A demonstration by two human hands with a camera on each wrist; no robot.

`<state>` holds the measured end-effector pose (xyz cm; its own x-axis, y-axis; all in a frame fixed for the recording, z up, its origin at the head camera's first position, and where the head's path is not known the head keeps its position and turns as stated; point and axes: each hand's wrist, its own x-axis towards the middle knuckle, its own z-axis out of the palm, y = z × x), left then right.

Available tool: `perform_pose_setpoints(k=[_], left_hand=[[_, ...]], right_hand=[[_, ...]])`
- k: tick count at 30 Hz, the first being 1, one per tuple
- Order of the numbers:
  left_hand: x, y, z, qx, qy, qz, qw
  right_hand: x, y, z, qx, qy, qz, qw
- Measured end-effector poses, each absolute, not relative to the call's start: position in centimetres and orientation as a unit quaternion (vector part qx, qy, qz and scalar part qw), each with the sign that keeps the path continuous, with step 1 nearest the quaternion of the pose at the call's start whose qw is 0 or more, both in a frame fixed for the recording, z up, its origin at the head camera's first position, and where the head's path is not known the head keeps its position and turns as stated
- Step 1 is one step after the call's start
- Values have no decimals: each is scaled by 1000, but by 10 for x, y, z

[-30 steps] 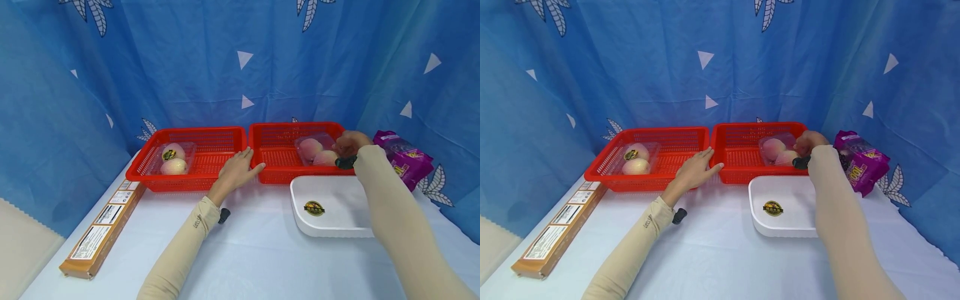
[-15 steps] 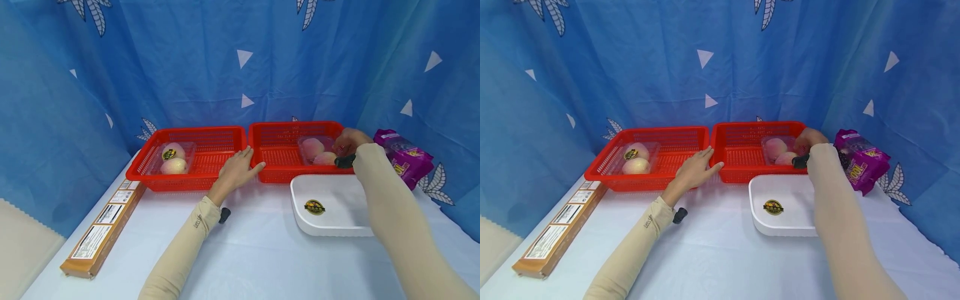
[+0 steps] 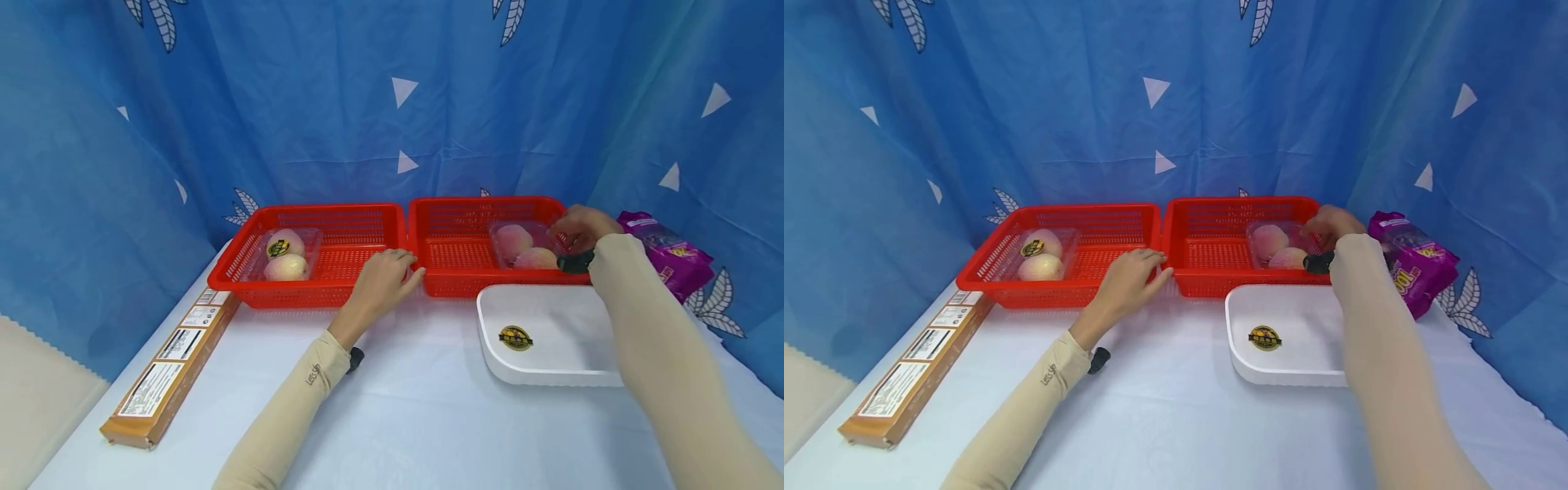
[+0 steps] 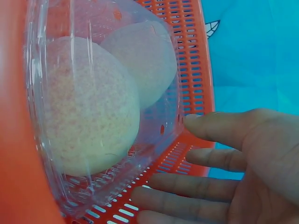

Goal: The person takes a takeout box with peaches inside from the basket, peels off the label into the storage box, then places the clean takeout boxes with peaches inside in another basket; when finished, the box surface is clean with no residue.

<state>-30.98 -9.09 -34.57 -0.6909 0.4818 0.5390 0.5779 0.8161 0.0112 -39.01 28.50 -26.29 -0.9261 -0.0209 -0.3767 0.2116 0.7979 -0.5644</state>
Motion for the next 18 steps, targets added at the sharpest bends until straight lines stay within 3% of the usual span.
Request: perform_pose_setpoints(k=[9, 18], left_hand=[[-286, -132, -336, -346, -891, -131, 265], [-274, -214, -324, -225, -932, -169, 229]], right_hand=[[-387, 295, -262, -7, 942, -274, 194], [-384, 303, -268, -44, 940, -289, 174]])
